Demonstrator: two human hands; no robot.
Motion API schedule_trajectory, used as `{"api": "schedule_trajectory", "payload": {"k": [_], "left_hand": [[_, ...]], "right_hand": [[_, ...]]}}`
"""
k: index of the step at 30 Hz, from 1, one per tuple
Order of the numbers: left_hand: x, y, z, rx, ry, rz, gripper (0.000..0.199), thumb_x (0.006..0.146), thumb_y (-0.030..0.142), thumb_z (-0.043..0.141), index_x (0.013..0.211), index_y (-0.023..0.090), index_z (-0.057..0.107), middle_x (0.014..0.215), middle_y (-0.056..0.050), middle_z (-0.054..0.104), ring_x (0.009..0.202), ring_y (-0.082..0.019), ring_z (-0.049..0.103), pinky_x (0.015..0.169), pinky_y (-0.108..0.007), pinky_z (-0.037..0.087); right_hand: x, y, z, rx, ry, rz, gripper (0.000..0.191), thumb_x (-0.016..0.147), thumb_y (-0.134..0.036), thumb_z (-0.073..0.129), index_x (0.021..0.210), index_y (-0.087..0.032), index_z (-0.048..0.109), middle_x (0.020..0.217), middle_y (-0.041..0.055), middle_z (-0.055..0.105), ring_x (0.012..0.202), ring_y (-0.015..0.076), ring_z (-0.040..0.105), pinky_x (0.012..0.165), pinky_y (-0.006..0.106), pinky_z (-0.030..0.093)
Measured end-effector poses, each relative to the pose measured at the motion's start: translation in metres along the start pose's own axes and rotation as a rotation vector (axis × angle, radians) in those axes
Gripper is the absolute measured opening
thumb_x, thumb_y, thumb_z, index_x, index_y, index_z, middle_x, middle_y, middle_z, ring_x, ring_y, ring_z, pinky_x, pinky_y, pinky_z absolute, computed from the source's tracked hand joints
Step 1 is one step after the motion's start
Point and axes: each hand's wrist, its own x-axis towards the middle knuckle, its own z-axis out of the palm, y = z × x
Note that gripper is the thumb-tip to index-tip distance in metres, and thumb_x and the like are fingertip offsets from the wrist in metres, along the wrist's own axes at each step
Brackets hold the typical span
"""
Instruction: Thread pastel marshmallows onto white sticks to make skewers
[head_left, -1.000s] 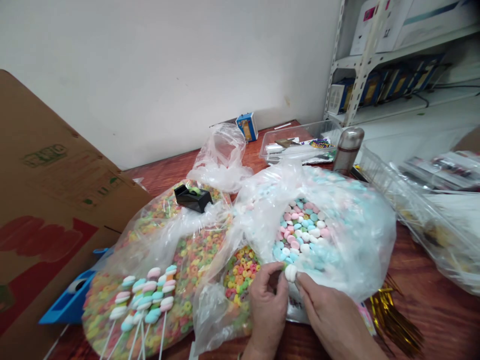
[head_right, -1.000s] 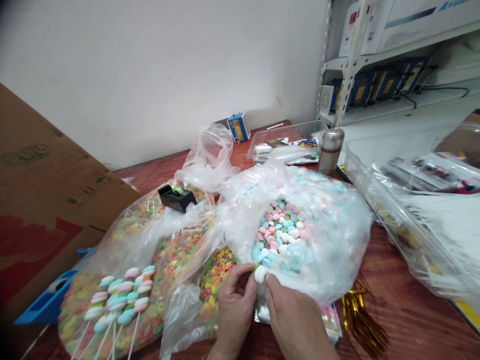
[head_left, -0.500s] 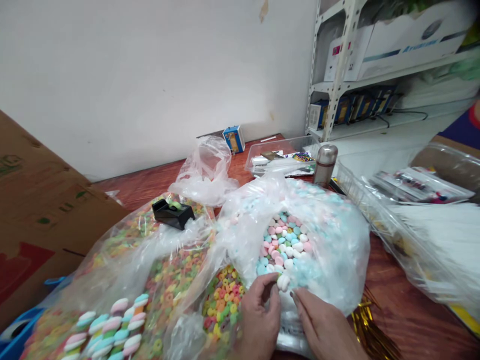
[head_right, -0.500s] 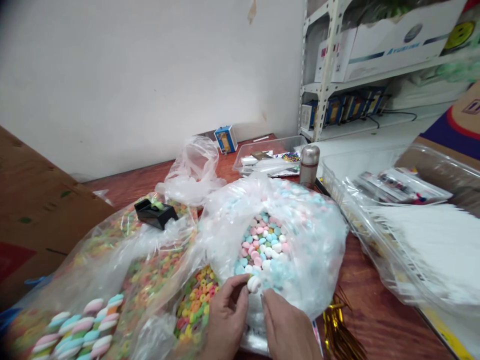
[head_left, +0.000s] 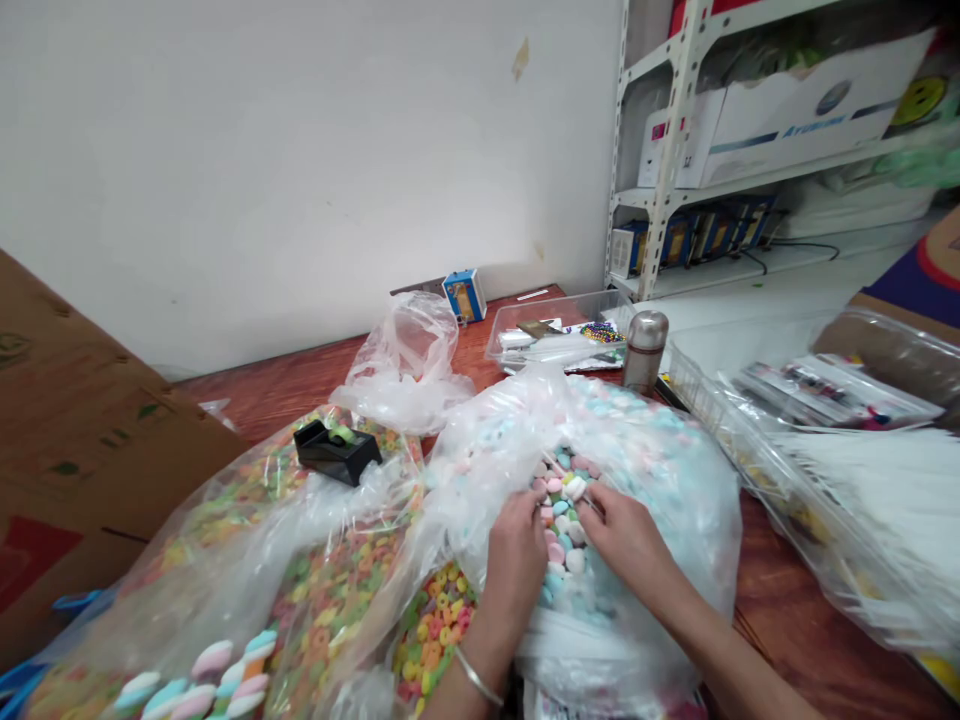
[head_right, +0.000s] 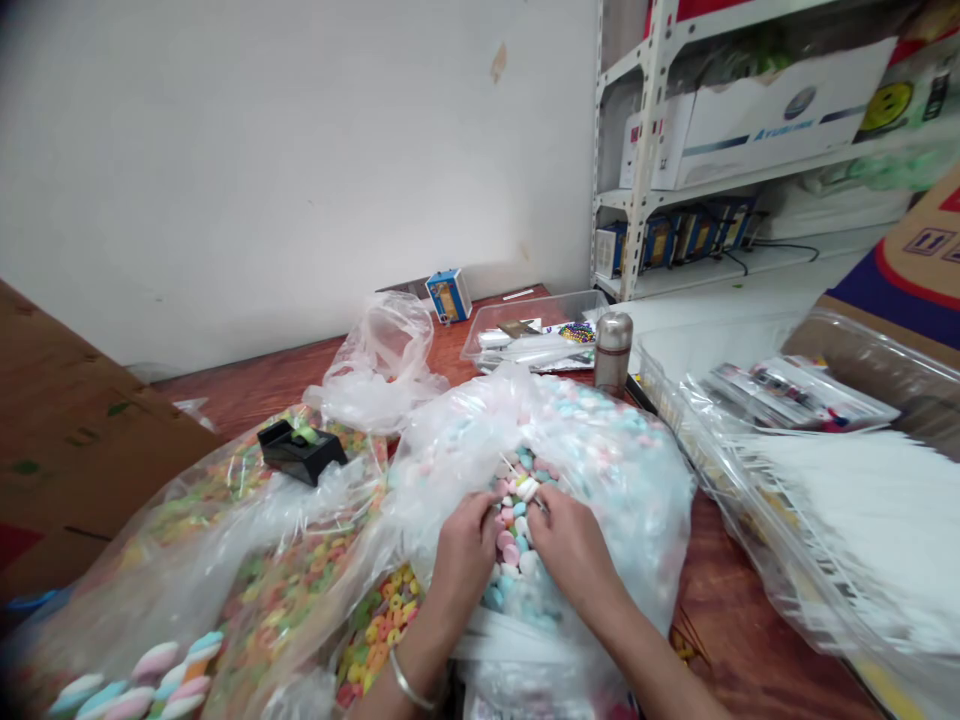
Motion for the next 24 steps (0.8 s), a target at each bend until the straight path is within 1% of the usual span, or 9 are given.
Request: {"api": "schedule_trajectory", "payload": {"k": [2, 5, 8, 11, 16, 18, 21, 23, 24], "left_hand": [[0.017, -0.003, 0.007, 0.156, -0.008, 0.045, 0.032, 0.085, 0.005, 0.043, 0.100, 0.020, 0.067, 0.093, -0.007, 0.067, 0.082, -0.019, 0.063, 0.075, -0.029, 0.050], [0.031, -0.008, 0.014, 0.269, 0.004, 0.033, 0.028, 0.084, 0.005, 0.044, 0.096, 0.018, 0.065, 0.086, -0.006, 0.064, 0.078, -0.019, 0.060, 0.072, -0.029, 0.047], [0.037, -0.010, 0.014, 0.277, 0.024, 0.019, 0.027, 0.085, 0.006, 0.045, 0.098, 0.019, 0.064, 0.085, -0.005, 0.064, 0.078, -0.019, 0.059, 0.072, -0.028, 0.045], [0.043, -0.010, 0.012, 0.288, 0.040, 0.004, 0.025, 0.085, 0.009, 0.048, 0.100, 0.021, 0.063, 0.088, -0.006, 0.064, 0.079, -0.020, 0.059, 0.072, -0.028, 0.042], [0.048, -0.008, 0.013, 0.239, 0.046, -0.018, 0.014, 0.078, 0.009, 0.055, 0.080, 0.021, 0.063, 0.084, -0.005, 0.064, 0.076, -0.020, 0.058, 0.071, -0.028, 0.041], [0.045, -0.004, 0.011, 0.186, 0.069, -0.026, 0.015, 0.076, 0.007, 0.056, 0.079, 0.020, 0.062, 0.084, -0.004, 0.064, 0.080, -0.020, 0.059, 0.074, -0.029, 0.042], [0.037, 0.003, 0.008, 0.062, 0.108, -0.055, 0.013, 0.074, 0.008, 0.058, 0.083, 0.018, 0.061, 0.086, -0.004, 0.065, 0.084, -0.019, 0.061, 0.076, -0.029, 0.045], [0.029, 0.010, 0.006, -0.027, 0.104, -0.086, 0.010, 0.077, 0.015, 0.060, 0.086, 0.017, 0.061, 0.080, -0.003, 0.067, 0.075, -0.018, 0.063, 0.067, -0.026, 0.048], [0.025, 0.014, 0.005, -0.085, 0.085, -0.107, 0.011, 0.079, 0.019, 0.060, 0.090, 0.016, 0.062, 0.077, -0.003, 0.068, 0.069, -0.016, 0.064, 0.061, -0.025, 0.048]], "right_hand": [[0.020, -0.002, 0.006, -0.041, 0.029, -0.003, 0.021, 0.090, -0.023, 0.041, 0.079, -0.019, 0.059, 0.075, 0.0012, 0.065, 0.070, 0.0159, 0.059, 0.063, 0.024, 0.036], [0.039, -0.005, 0.021, -0.108, 0.062, 0.023, 0.020, 0.089, -0.021, 0.044, 0.083, -0.016, 0.062, 0.083, 0.0073, 0.069, 0.080, 0.0189, 0.062, 0.068, 0.026, 0.037], [0.043, -0.003, 0.034, -0.153, 0.063, 0.047, 0.018, 0.089, -0.021, 0.048, 0.084, -0.015, 0.064, 0.086, 0.0103, 0.070, 0.086, 0.0204, 0.063, 0.071, 0.026, 0.038], [0.039, -0.001, 0.040, -0.162, 0.043, 0.047, 0.017, 0.090, -0.024, 0.050, 0.085, -0.015, 0.064, 0.086, 0.0100, 0.070, 0.086, 0.0202, 0.064, 0.070, 0.026, 0.038], [0.030, 0.001, 0.036, -0.085, 0.068, 0.006, 0.011, 0.086, -0.016, 0.051, 0.086, -0.016, 0.062, 0.092, 0.0097, 0.067, 0.089, 0.0208, 0.062, 0.073, 0.027, 0.039], [0.027, 0.002, 0.031, -0.014, 0.091, -0.023, 0.009, 0.084, -0.016, 0.052, 0.084, -0.016, 0.061, 0.091, 0.0086, 0.065, 0.089, 0.0211, 0.061, 0.074, 0.028, 0.040], [0.017, 0.003, 0.021, 0.144, 0.102, -0.070, 0.016, 0.090, -0.029, 0.050, 0.084, -0.017, 0.060, 0.085, 0.0052, 0.064, 0.081, 0.0193, 0.060, 0.072, 0.028, 0.044], [0.006, 0.004, 0.013, 0.264, 0.085, -0.100, 0.025, 0.093, -0.039, 0.047, 0.088, -0.018, 0.060, 0.083, 0.0033, 0.065, 0.077, 0.0175, 0.060, 0.068, 0.026, 0.046], [0.000, 0.005, 0.009, 0.320, 0.075, -0.110, 0.028, 0.094, -0.042, 0.046, 0.090, -0.018, 0.060, 0.083, 0.0027, 0.065, 0.076, 0.0170, 0.061, 0.067, 0.025, 0.047]]}}
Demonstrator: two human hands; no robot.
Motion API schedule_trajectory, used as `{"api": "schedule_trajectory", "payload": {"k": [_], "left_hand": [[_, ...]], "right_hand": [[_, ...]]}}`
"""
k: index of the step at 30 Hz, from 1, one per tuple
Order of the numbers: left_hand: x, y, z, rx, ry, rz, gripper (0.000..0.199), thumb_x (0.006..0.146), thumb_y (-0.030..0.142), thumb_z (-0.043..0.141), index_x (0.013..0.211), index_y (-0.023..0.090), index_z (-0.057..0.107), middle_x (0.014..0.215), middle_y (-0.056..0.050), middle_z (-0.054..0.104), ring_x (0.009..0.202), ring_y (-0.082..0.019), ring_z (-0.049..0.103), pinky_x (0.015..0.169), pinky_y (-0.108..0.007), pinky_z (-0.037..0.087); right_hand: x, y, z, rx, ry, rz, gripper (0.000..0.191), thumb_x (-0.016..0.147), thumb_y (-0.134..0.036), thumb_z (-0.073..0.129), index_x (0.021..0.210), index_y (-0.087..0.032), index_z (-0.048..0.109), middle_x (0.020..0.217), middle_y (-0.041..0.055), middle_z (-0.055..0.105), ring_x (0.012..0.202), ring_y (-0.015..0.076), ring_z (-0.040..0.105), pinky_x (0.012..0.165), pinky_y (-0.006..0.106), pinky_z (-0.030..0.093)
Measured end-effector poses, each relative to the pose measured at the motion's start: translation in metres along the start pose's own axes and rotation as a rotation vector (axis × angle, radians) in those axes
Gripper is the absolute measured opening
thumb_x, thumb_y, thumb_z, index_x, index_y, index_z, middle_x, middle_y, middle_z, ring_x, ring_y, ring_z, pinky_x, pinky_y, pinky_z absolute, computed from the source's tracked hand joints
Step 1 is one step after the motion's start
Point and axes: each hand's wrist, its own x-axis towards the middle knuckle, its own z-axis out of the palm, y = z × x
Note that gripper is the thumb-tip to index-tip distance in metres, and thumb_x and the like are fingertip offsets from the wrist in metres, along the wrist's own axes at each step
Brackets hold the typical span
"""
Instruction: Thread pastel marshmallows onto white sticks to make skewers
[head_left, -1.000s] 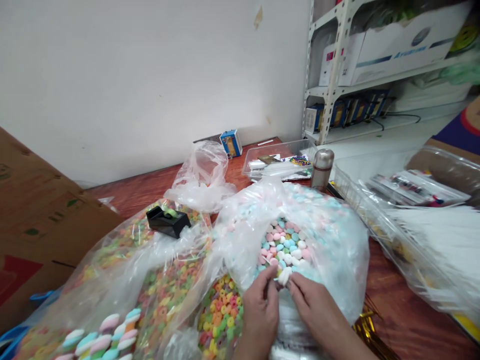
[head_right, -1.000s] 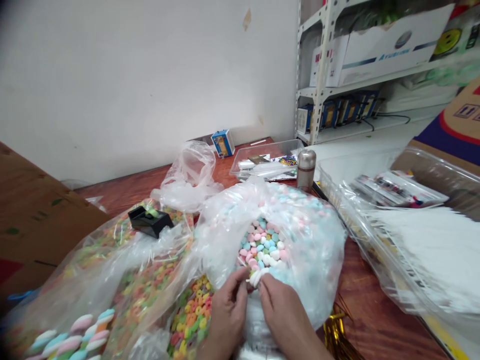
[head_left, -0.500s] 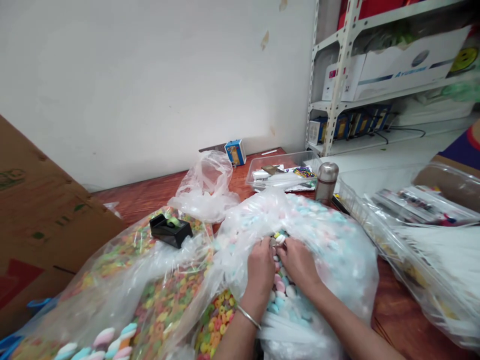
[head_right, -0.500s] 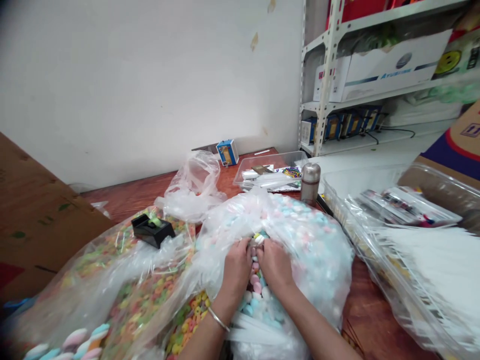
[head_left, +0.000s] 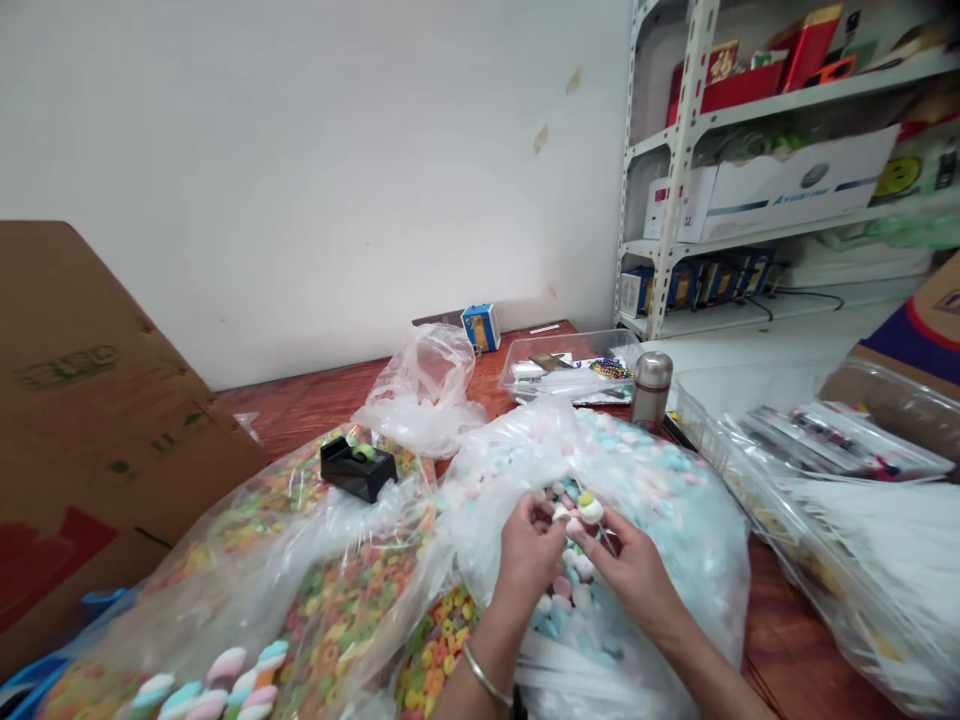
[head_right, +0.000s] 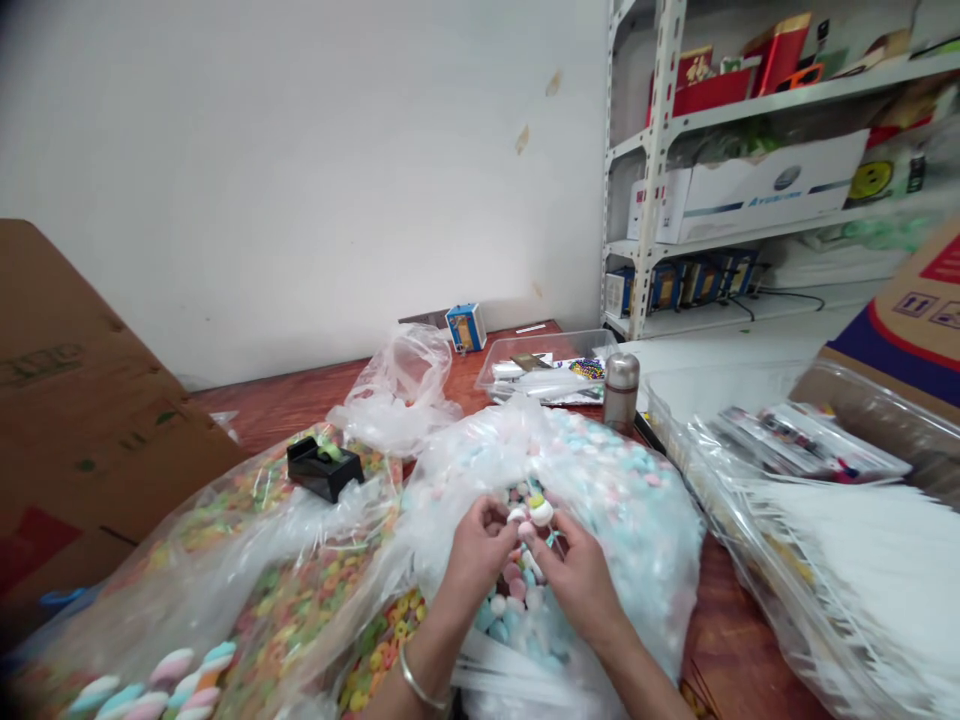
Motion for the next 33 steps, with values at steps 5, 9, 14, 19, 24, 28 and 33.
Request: {"api": "schedule_trajectory", "payload": {"k": [5, 9, 14, 19, 24, 28, 33], "left_hand": [[-0.025, 0.020, -0.008, -0.573, -0.248, -0.264, 0.034, 0.079, 0.034, 0.066, 0.105, 0.013, 0.069, 0.084, -0.007, 0.073, 0.068, -0.016, 0.066, 0.056, -0.023, 0.049], [-0.040, 0.030, -0.014, -0.719, -0.330, -0.296, 0.039, 0.075, 0.034, 0.071, 0.109, 0.014, 0.071, 0.090, -0.007, 0.073, 0.082, -0.019, 0.066, 0.073, -0.027, 0.052], [-0.047, 0.025, -0.013, -0.709, -0.260, -0.220, 0.039, 0.068, 0.028, 0.080, 0.104, 0.013, 0.072, 0.089, -0.007, 0.074, 0.080, -0.018, 0.065, 0.075, -0.027, 0.051], [-0.045, 0.014, -0.013, -0.760, -0.130, -0.328, 0.034, 0.068, 0.031, 0.078, 0.095, 0.011, 0.071, 0.075, -0.005, 0.073, 0.065, -0.014, 0.063, 0.062, -0.023, 0.051], [-0.045, 0.011, -0.012, -0.775, -0.004, -0.379, 0.031, 0.067, 0.027, 0.077, 0.094, 0.011, 0.071, 0.077, -0.005, 0.073, 0.067, -0.014, 0.065, 0.066, -0.025, 0.053], [-0.046, 0.014, -0.012, -0.768, 0.027, -0.365, 0.030, 0.069, 0.024, 0.074, 0.096, 0.012, 0.070, 0.073, -0.003, 0.071, 0.063, -0.012, 0.063, 0.061, -0.023, 0.052], [-0.047, 0.012, -0.013, -0.740, 0.003, -0.325, 0.028, 0.072, 0.023, 0.071, 0.098, 0.012, 0.069, 0.073, -0.002, 0.071, 0.062, -0.012, 0.062, 0.058, -0.022, 0.051]], "right_hand": [[-0.023, -0.007, -0.012, 0.215, -0.026, 0.012, 0.028, 0.092, -0.046, 0.051, 0.096, -0.019, 0.058, 0.083, 0.0020, 0.064, 0.081, 0.0180, 0.063, 0.069, 0.025, 0.050], [-0.031, -0.010, -0.012, 0.302, -0.004, 0.033, 0.030, 0.090, -0.045, 0.055, 0.106, -0.020, 0.057, 0.094, 0.0033, 0.065, 0.093, 0.0194, 0.062, 0.079, 0.027, 0.049], [-0.032, -0.019, -0.014, 0.271, -0.014, 0.050, 0.026, 0.091, -0.046, 0.053, 0.096, -0.021, 0.059, 0.086, 0.0014, 0.064, 0.081, 0.0177, 0.059, 0.072, 0.024, 0.047], [-0.051, -0.020, -0.025, 0.113, -0.072, 0.059, 0.031, 0.096, -0.046, 0.040, 0.086, -0.023, 0.058, 0.082, 0.0021, 0.063, 0.081, 0.0200, 0.059, 0.073, 0.027, 0.042], [-0.084, -0.013, -0.032, -0.402, -0.207, 0.103, 0.037, 0.099, -0.045, 0.027, 0.083, -0.028, 0.055, 0.071, 0.0002, 0.066, 0.067, 0.0217, 0.065, 0.058, 0.027, 0.038], [-0.091, -0.015, -0.031, -0.529, -0.234, 0.057, 0.035, 0.100, -0.040, 0.026, 0.085, -0.030, 0.056, 0.073, -0.0020, 0.070, 0.068, 0.0213, 0.069, 0.055, 0.027, 0.036], [-0.088, -0.015, -0.028, -0.592, -0.281, 0.062, 0.034, 0.099, -0.037, 0.026, 0.085, -0.029, 0.057, 0.073, -0.0008, 0.072, 0.069, 0.0228, 0.070, 0.054, 0.028, 0.033]]}}
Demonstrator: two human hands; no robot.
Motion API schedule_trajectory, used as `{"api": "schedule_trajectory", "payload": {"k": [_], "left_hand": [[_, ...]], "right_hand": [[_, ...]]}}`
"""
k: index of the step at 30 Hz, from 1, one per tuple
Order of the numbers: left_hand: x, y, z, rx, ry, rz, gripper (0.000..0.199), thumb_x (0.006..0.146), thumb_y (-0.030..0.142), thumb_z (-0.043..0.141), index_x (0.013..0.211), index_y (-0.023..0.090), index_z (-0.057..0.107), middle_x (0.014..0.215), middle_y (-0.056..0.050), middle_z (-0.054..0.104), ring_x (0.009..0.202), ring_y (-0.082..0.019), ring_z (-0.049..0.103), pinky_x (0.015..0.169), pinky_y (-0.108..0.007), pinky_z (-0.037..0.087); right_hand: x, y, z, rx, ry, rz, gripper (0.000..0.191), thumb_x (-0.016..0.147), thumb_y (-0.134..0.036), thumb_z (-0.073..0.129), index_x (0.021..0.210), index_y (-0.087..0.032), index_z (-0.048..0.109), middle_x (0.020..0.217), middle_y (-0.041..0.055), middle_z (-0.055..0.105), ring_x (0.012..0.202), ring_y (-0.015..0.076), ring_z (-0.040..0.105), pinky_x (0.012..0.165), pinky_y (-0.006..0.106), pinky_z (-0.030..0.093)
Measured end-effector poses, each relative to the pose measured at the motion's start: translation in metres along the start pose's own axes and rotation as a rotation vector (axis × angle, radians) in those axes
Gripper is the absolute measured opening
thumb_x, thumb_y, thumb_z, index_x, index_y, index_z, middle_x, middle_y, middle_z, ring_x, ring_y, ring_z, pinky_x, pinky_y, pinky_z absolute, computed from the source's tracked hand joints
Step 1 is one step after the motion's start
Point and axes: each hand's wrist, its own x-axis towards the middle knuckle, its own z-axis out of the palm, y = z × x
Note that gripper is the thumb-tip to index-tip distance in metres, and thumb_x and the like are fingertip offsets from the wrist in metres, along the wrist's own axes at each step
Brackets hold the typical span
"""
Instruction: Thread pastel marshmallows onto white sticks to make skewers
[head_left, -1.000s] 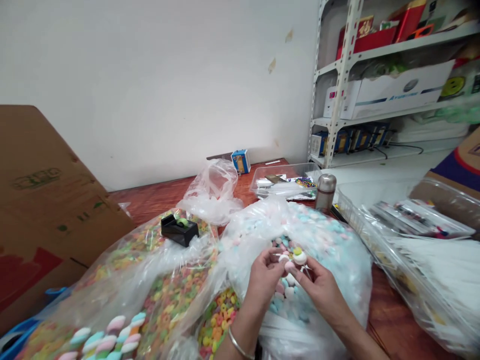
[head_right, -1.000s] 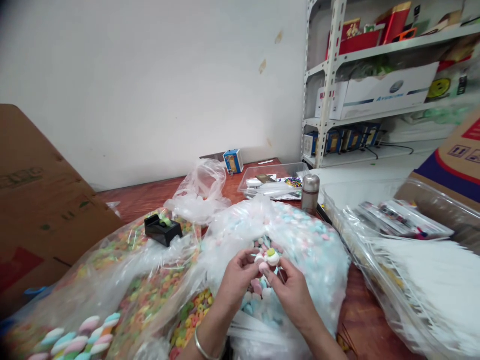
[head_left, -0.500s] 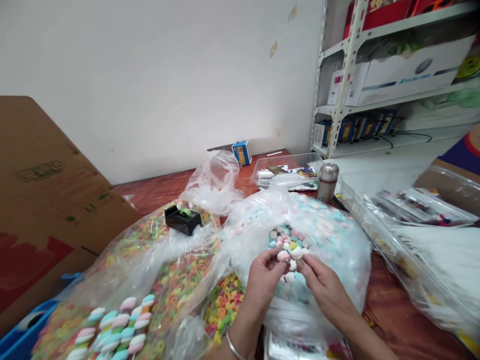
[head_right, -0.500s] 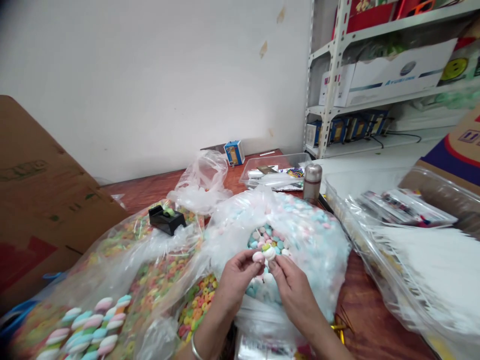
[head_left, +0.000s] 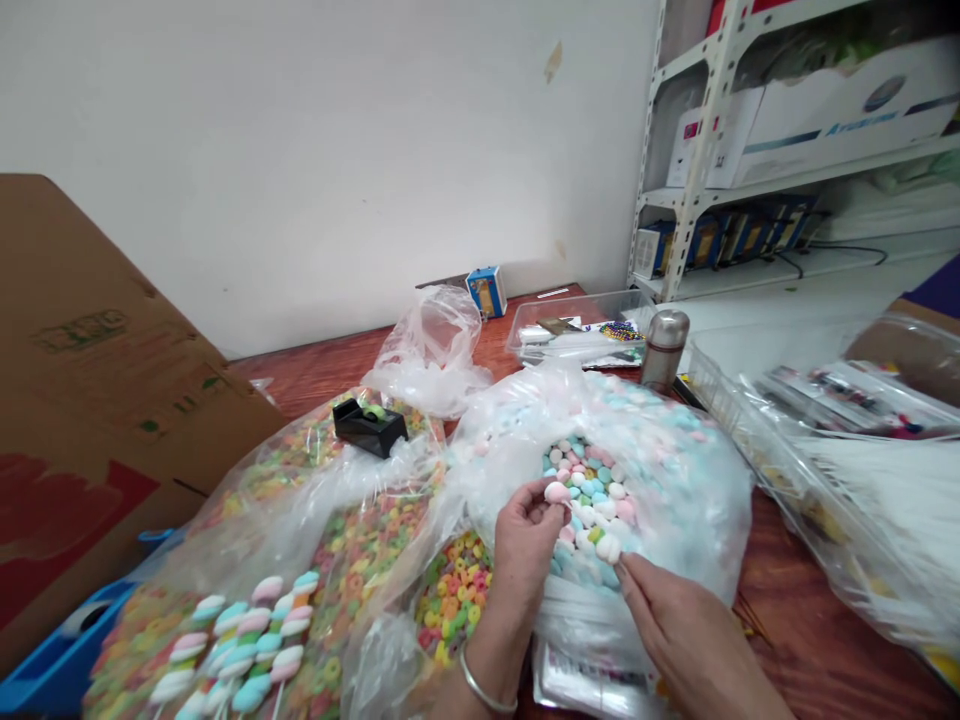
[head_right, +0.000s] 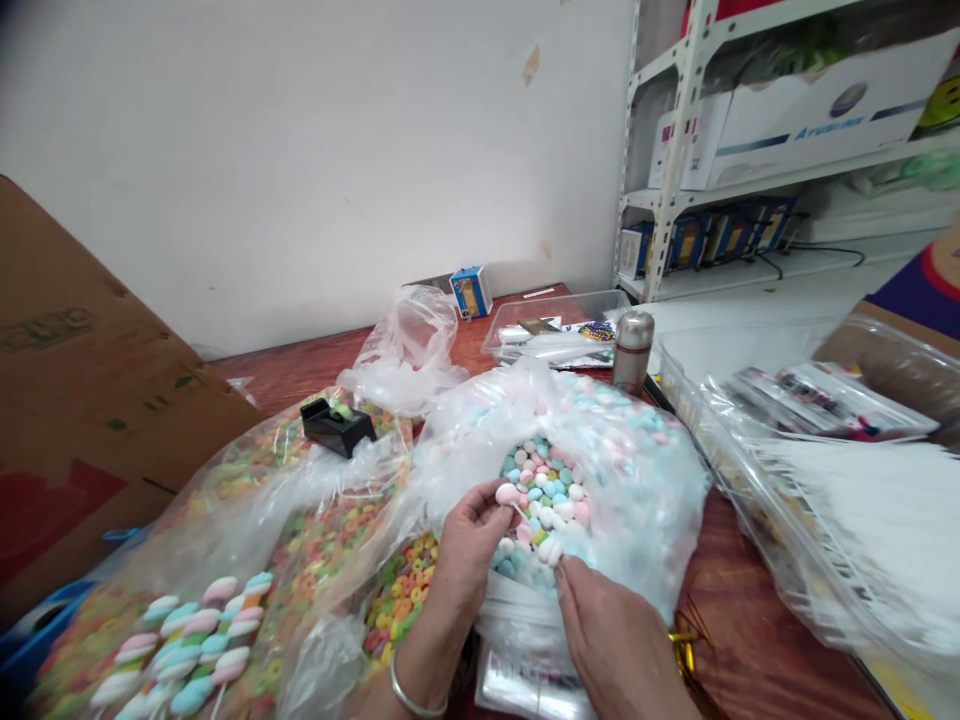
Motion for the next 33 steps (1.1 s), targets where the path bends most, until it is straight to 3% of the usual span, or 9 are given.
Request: {"api": "schedule_trajectory", "payload": {"k": [10, 18, 26, 30, 33], "left_hand": [[-0.009, -0.004, 0.002, 0.316, -0.002, 0.212, 0.025, 0.075, 0.013, 0.061, 0.098, 0.016, 0.071, 0.094, -0.007, 0.073, 0.085, -0.018, 0.067, 0.075, -0.028, 0.053], [-0.023, -0.006, 0.005, 0.494, 0.002, 0.375, 0.029, 0.079, 0.008, 0.055, 0.101, 0.020, 0.070, 0.094, -0.004, 0.069, 0.084, -0.016, 0.065, 0.074, -0.027, 0.052], [-0.036, -0.013, -0.001, 0.488, -0.056, 0.378, 0.035, 0.078, 0.004, 0.050, 0.100, 0.021, 0.071, 0.098, -0.005, 0.071, 0.091, -0.019, 0.064, 0.082, -0.030, 0.052], [-0.054, -0.012, -0.018, 0.529, -0.055, 0.404, 0.040, 0.081, 0.004, 0.046, 0.107, 0.023, 0.070, 0.106, -0.007, 0.070, 0.102, -0.022, 0.062, 0.094, -0.037, 0.048], [-0.065, -0.011, -0.052, 0.632, 0.051, 0.364, 0.044, 0.087, 0.009, 0.047, 0.126, 0.024, 0.060, 0.120, -0.009, 0.066, 0.106, -0.023, 0.062, 0.096, -0.037, 0.047]], "right_hand": [[0.003, -0.014, -0.002, 0.072, -0.186, 0.113, 0.035, 0.098, -0.032, 0.021, 0.088, -0.027, 0.055, 0.077, 0.0058, 0.072, 0.077, 0.0261, 0.069, 0.056, 0.029, 0.030], [0.003, -0.018, 0.013, 0.310, -0.161, 0.100, 0.039, 0.097, -0.038, 0.019, 0.082, -0.025, 0.053, 0.075, 0.0052, 0.070, 0.073, 0.0230, 0.066, 0.066, 0.030, 0.039], [-0.001, -0.013, 0.025, 0.356, -0.089, 0.065, 0.035, 0.096, -0.041, 0.024, 0.081, -0.025, 0.052, 0.069, 0.0029, 0.067, 0.067, 0.0216, 0.064, 0.063, 0.028, 0.042], [0.004, -0.023, 0.033, 0.406, -0.087, -0.014, 0.034, 0.097, -0.038, 0.027, 0.081, -0.024, 0.053, 0.072, 0.0027, 0.067, 0.067, 0.0200, 0.062, 0.064, 0.028, 0.042], [0.008, -0.029, 0.033, 0.424, -0.061, -0.006, 0.039, 0.098, -0.046, 0.031, 0.071, -0.025, 0.050, 0.067, 0.0000, 0.062, 0.063, 0.0179, 0.057, 0.062, 0.027, 0.039]]}}
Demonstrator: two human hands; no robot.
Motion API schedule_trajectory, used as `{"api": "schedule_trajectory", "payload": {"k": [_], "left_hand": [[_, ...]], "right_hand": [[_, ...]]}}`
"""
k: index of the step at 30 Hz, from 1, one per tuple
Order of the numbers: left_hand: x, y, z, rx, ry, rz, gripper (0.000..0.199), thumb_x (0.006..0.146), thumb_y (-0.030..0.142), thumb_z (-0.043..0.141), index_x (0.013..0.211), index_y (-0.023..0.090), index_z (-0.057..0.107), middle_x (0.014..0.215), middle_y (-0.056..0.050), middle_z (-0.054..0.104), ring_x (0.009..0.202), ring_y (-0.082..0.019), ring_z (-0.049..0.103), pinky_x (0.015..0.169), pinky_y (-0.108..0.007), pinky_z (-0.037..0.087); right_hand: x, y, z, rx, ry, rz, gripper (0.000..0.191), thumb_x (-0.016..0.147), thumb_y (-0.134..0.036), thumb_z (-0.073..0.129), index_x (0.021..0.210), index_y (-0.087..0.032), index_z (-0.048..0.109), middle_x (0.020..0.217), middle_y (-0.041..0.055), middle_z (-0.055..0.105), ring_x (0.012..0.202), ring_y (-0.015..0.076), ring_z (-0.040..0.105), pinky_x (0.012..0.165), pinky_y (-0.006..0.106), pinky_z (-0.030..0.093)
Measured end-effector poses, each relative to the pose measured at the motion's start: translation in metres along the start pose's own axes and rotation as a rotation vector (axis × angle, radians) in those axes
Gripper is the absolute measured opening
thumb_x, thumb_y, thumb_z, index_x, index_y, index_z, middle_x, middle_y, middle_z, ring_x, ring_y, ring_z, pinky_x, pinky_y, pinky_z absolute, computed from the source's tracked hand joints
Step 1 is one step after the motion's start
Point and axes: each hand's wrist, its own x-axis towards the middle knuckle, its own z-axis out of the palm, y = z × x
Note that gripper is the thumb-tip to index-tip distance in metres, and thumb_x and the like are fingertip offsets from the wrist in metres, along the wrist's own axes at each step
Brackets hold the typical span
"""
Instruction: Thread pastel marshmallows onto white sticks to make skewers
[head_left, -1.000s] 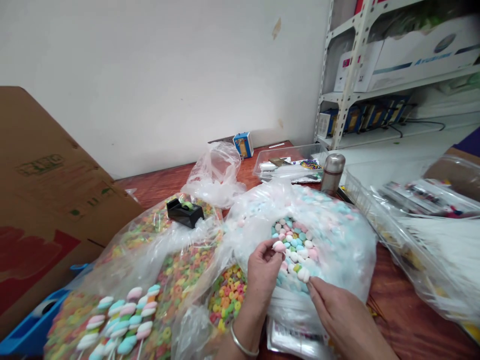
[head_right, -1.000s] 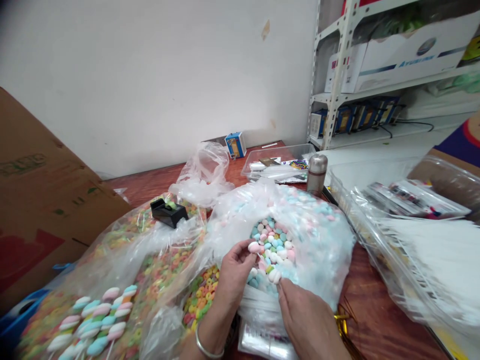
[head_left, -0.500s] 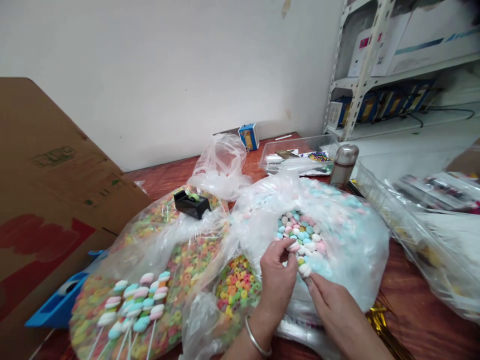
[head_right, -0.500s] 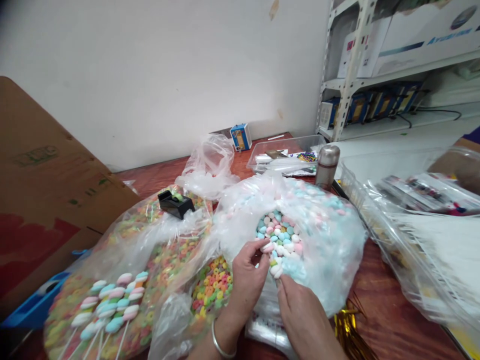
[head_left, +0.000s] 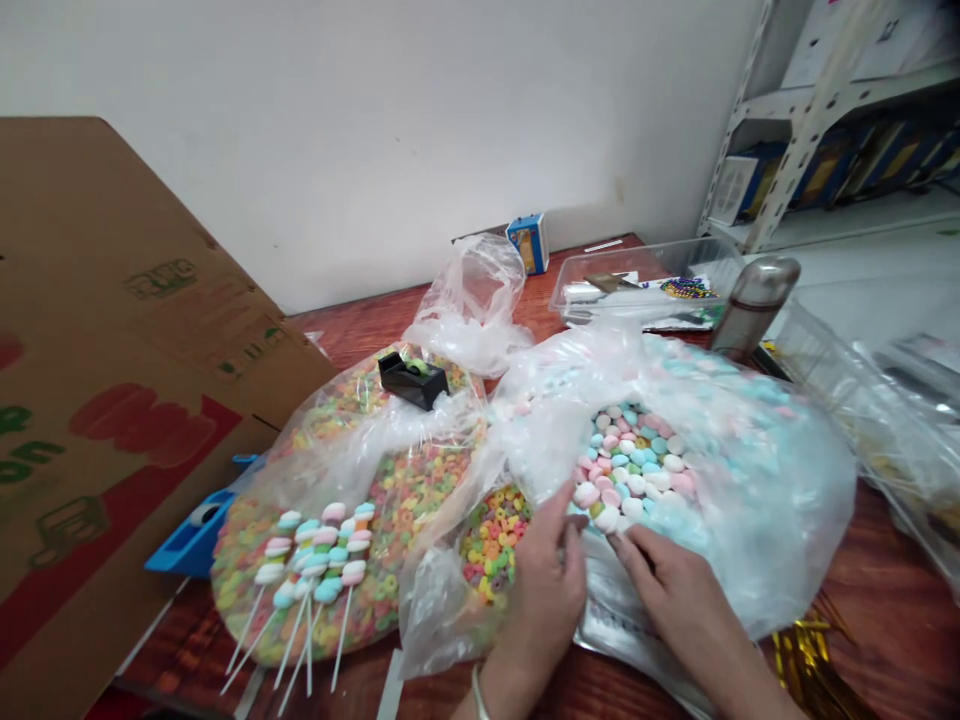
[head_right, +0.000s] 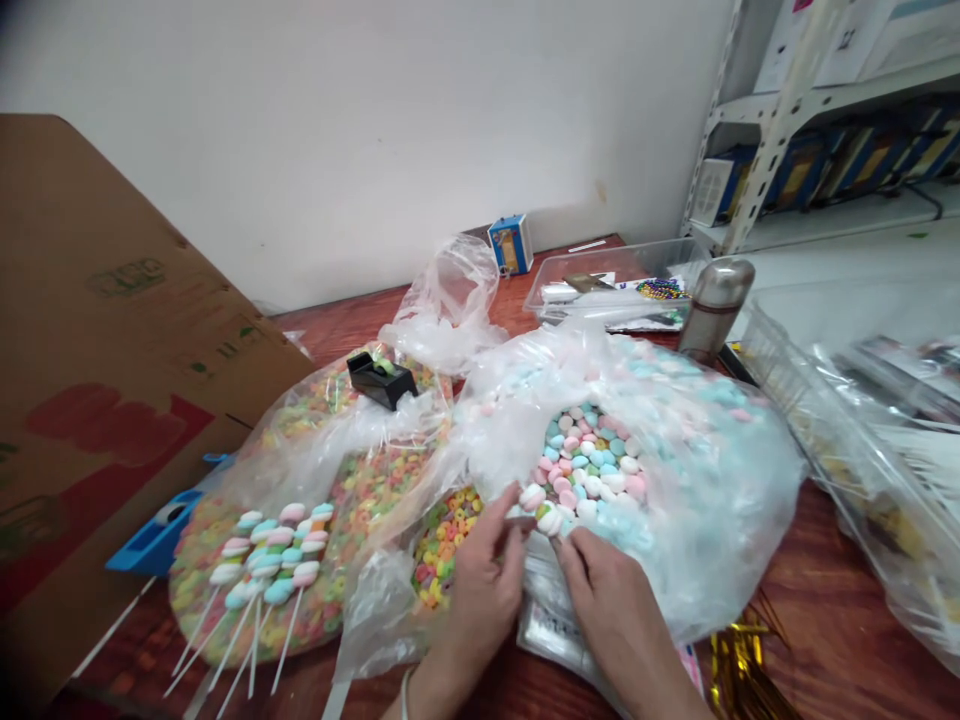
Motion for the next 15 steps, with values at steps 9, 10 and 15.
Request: {"api": "schedule_trajectory", "payload": {"k": [9, 10, 15], "left_hand": [[0.026, -0.050, -0.055, 0.500, -0.065, 0.063, 0.025, 0.084, 0.006, 0.048, 0.085, 0.020, 0.069, 0.092, -0.006, 0.068, 0.094, -0.023, 0.059, 0.087, -0.039, 0.047], [0.028, -0.050, -0.054, 0.494, -0.060, 0.056, 0.023, 0.084, 0.007, 0.049, 0.081, 0.020, 0.068, 0.089, -0.006, 0.068, 0.091, -0.022, 0.059, 0.086, -0.038, 0.047], [0.026, -0.037, -0.054, 0.122, 0.095, -0.230, 0.007, 0.081, 0.024, 0.061, 0.083, 0.019, 0.067, 0.081, -0.004, 0.069, 0.078, -0.020, 0.063, 0.074, -0.032, 0.050]], "right_hand": [[-0.004, -0.011, 0.008, -0.170, -0.127, -0.021, 0.039, 0.099, -0.045, 0.029, 0.071, -0.025, 0.046, 0.070, 0.0003, 0.061, 0.068, 0.0199, 0.058, 0.065, 0.030, 0.036], [-0.006, -0.012, 0.011, -0.196, -0.123, -0.026, 0.038, 0.099, -0.044, 0.029, 0.071, -0.025, 0.047, 0.070, 0.0004, 0.061, 0.068, 0.0200, 0.059, 0.065, 0.030, 0.036], [-0.015, -0.015, 0.020, -0.263, -0.098, -0.109, 0.036, 0.100, -0.038, 0.031, 0.075, -0.025, 0.055, 0.074, 0.0001, 0.064, 0.066, 0.0181, 0.063, 0.060, 0.028, 0.037]]}}
